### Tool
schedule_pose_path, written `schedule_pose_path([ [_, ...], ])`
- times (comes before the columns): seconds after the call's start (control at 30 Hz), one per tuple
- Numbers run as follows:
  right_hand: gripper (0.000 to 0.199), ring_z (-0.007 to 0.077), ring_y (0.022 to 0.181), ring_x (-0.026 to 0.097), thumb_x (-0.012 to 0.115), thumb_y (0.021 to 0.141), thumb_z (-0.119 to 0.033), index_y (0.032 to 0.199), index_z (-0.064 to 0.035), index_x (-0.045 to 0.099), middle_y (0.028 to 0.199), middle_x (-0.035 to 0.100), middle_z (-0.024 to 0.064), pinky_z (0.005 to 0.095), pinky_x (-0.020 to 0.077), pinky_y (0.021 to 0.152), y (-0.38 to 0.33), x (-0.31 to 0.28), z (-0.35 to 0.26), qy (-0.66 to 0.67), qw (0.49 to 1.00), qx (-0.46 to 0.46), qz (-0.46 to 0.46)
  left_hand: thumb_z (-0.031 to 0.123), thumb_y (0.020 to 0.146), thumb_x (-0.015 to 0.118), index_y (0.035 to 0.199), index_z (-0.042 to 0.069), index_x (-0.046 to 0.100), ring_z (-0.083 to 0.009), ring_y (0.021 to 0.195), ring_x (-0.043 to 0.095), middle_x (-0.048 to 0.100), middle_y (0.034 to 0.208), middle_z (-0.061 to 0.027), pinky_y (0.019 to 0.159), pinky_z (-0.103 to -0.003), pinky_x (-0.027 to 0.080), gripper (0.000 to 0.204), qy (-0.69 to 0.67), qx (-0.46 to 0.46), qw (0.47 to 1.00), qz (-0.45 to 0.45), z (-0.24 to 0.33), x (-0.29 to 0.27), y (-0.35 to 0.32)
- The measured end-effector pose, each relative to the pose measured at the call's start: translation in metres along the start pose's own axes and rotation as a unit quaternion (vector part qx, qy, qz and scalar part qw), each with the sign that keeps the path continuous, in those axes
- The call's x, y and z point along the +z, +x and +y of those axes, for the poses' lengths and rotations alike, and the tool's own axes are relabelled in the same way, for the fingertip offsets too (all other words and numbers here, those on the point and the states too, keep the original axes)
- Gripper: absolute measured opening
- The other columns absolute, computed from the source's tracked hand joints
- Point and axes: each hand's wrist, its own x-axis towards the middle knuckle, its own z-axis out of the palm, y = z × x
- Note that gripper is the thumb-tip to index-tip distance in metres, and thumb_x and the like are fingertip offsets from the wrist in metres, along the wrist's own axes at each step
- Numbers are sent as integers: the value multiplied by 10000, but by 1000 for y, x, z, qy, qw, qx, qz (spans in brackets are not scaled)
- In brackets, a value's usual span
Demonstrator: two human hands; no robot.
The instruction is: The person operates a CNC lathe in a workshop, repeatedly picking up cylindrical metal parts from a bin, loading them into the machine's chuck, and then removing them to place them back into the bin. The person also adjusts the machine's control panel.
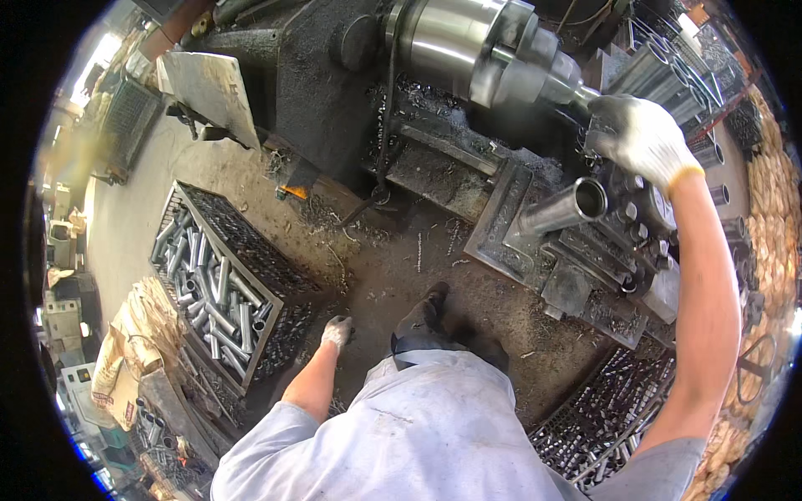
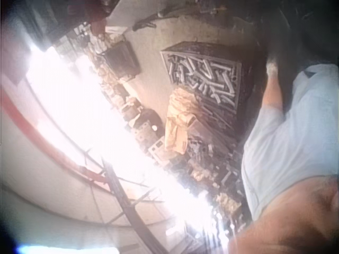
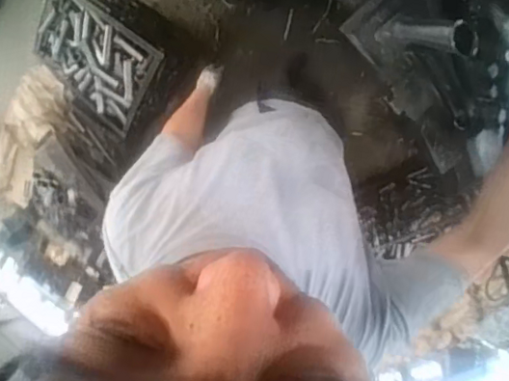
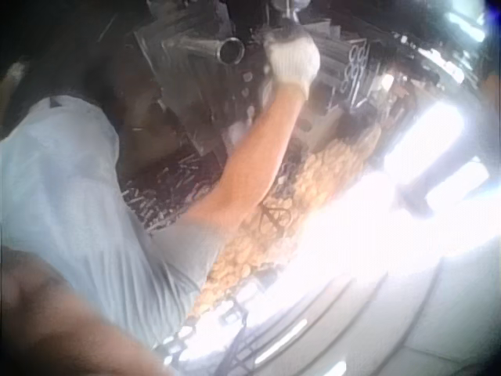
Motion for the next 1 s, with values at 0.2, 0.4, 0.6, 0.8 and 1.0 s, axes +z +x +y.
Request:
schedule_pose_path([
  [0.2, 365, 307, 828, 752, 797, 744, -295, 981, -18, 783, 925, 801, 152, 426, 598, 790, 75, 42, 49, 15, 962, -41, -268, 408, 968, 646, 1192, -19, 729, -278, 872, 729, 765, 913, -159, 815, -418, 555, 489, 15, 24, 996, 80, -61, -24, 5],
  [0.4, 322, 216, 969, 751, 765, 864, -227, 1118, -29, 772, 1085, 782, 133, 372, 605, 849, 43, -14, 19, 306, 910, -61, 272, 310, 944, 675, 1201, -39, 739, -303, 969, 745, 777, 1067, -212, 901, -423, 565, 438, -12, 17, 993, 118, -15, -4, -11],
  [0.6, 352, 407, 1078, 733, 654, 941, -300, 1197, -85, 765, 1110, 766, 239, 488, 595, 920, 66, -75, 56, 32, 994, 43, 95, 228, 1010, 665, 1230, 48, 704, -314, 994, 747, 768, 1070, -188, 915, -411, 570, 287, 26, 279, 953, 120, 188, 30, -97],
  [0.8, 348, 384, 1064, 745, 723, 840, -259, 1154, -131, 801, 1142, 778, 197, 482, 591, 935, -96, 0, 239, -84, 979, 168, -84, 24, 844, 799, 1328, -7, 651, -445, 1143, 685, 708, 1218, -228, 1034, -500, 543, 508, 158, 732, 636, 187, 437, 72, -252],
  [1.0, 418, 305, 1175, 751, 794, 864, -361, 1244, -191, 820, 1280, 790, 28, 573, 607, 894, -199, 125, 290, -319, 769, 234, -502, 432, 748, 943, 1504, 33, 553, -364, 1540, 411, 523, 1584, -200, 1334, -572, 179, 940, 496, 692, 493, 180, 634, 178, -292],
])
